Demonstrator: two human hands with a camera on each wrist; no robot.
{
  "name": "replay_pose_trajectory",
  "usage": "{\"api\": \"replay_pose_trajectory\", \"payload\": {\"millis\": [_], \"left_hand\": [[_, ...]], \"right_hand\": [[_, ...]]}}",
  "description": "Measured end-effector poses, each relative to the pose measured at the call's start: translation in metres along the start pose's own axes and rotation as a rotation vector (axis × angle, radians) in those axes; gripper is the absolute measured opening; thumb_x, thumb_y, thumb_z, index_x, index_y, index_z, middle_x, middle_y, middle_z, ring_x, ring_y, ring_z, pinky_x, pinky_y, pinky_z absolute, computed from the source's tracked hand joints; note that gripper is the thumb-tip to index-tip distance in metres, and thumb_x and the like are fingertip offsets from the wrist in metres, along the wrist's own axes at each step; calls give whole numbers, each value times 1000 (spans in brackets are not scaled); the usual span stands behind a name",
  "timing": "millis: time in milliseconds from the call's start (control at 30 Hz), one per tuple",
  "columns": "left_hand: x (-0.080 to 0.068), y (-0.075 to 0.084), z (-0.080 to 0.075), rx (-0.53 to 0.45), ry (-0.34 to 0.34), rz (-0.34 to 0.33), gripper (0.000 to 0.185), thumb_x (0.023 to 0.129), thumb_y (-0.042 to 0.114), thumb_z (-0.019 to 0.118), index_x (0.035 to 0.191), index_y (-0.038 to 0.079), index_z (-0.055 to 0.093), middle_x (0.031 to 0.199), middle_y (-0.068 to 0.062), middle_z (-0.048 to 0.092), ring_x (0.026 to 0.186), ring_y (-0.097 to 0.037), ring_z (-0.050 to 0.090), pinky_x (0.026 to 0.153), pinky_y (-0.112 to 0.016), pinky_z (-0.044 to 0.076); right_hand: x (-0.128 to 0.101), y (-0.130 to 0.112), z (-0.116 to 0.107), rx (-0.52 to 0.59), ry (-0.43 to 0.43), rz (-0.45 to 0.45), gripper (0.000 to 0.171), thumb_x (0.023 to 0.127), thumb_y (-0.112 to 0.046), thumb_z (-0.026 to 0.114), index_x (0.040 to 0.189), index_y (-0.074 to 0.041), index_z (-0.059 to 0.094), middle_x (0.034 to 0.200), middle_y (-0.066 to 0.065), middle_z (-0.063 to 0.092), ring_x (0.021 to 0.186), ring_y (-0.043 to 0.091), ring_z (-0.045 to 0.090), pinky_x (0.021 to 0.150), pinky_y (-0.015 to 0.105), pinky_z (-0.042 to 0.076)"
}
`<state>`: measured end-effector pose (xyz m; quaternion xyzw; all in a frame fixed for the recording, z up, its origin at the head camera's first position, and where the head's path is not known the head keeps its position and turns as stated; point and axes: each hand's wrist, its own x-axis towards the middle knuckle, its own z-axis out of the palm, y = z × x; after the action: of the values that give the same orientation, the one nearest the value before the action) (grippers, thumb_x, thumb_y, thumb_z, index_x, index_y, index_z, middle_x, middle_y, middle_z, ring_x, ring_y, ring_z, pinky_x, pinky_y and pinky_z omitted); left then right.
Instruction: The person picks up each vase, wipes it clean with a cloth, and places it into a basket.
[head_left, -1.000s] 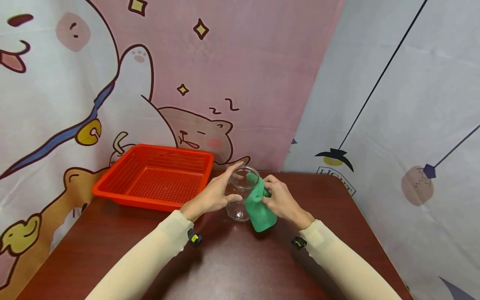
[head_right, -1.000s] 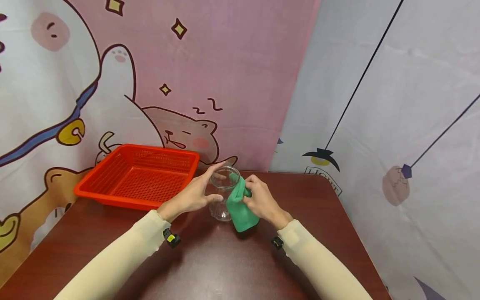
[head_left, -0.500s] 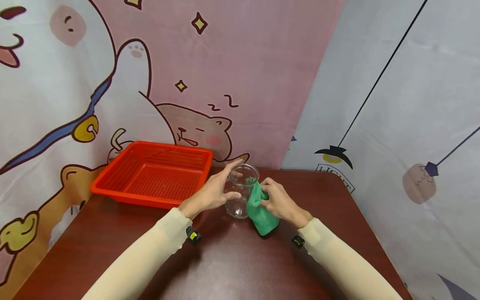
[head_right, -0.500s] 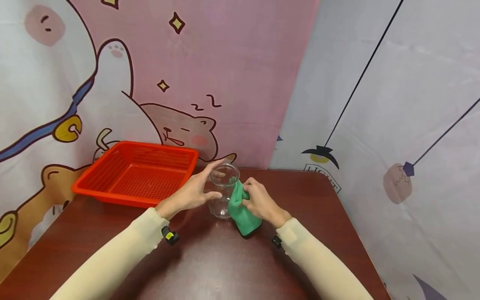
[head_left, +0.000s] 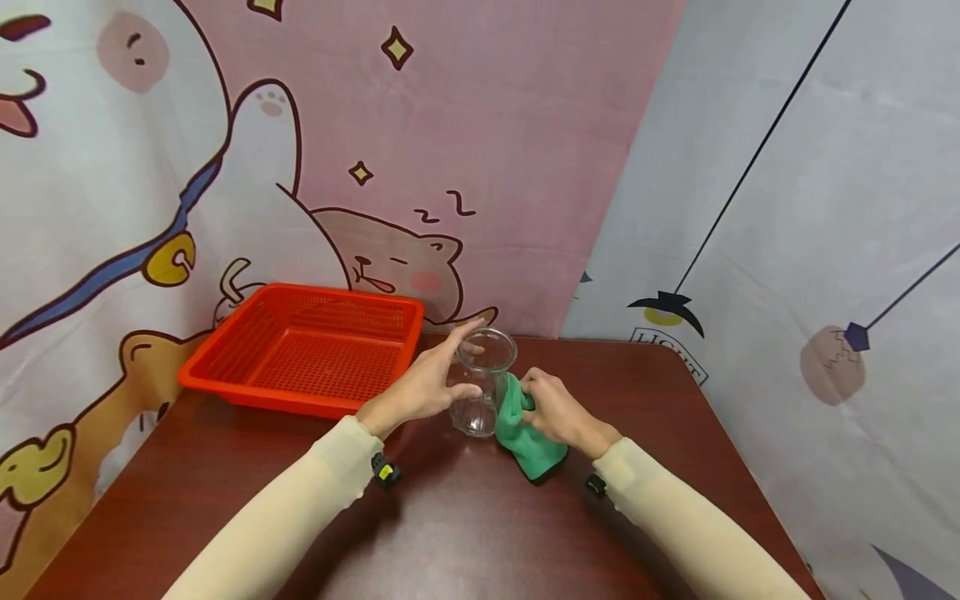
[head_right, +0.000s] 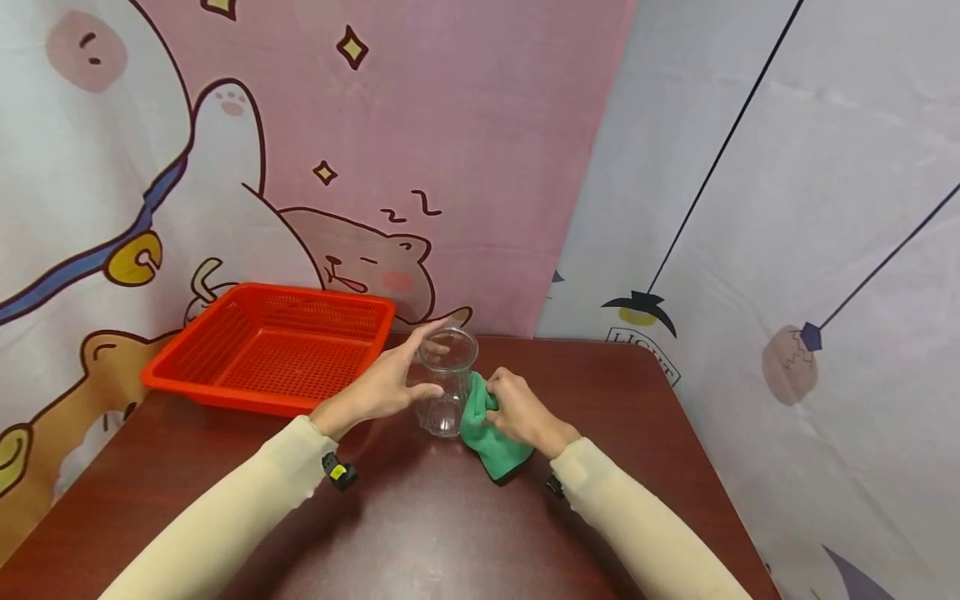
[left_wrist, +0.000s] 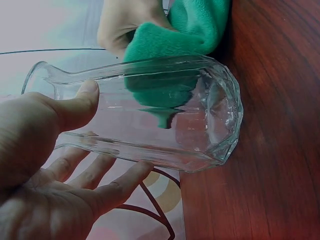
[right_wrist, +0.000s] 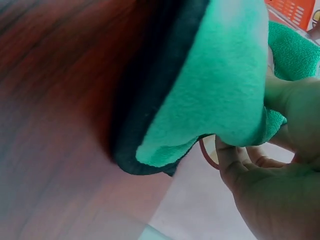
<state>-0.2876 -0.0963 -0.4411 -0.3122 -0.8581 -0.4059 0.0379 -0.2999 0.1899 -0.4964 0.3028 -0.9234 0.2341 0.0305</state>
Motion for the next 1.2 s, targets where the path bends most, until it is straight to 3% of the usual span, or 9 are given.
{"api": "replay_pose_trajectory", "payload": {"millis": [100,200,400,533,900,1200], "left_hand": [[-1,1,0,-10,-3,7,114,97,7,95,185,25,26,157,-15,75,149,-43,70,127,-63,55],[0,1,0,-11,-1,4,114,97,7,95,185,25,26,156,-14,75,149,-43,70,126,-63,56],[1,1,0,-5,-10,-15,114,98,9,95,185,28,25,157,-14,74,151,-41,69,127,-62,55],[1,1,-1,0,-15,-27,115,98,10,95,185,30,24,159,-15,73,151,-39,69,128,-62,55],[2,0,0,-3,-16,-30,116,97,9,96,185,31,23,159,-12,73,152,-38,69,129,-62,54],[0,2,0,-16,-10,-13,115,97,8,95,185,27,24,158,-14,73,151,-41,69,127,-64,55]], "right_hand": [[-1,2,2,-11,-33,14,26,96,-5,96,88,-12,72,116,10,73,110,24,75,91,37,63],[0,5,5,-26,-47,8,34,96,-8,97,83,-15,66,115,10,74,106,22,74,88,35,62],[0,6,6,-41,-48,-22,19,94,-15,100,93,-17,81,110,7,79,107,23,77,93,38,66],[0,6,5,-3,-64,7,18,93,-18,101,96,-20,83,105,2,79,107,18,74,94,38,64],[-2,6,4,98,-50,67,26,89,-17,103,109,-21,87,112,1,82,111,16,74,98,41,63],[-3,7,5,106,-16,91,33,88,-11,101,117,-17,88,113,3,83,105,13,72,91,35,62]]}}
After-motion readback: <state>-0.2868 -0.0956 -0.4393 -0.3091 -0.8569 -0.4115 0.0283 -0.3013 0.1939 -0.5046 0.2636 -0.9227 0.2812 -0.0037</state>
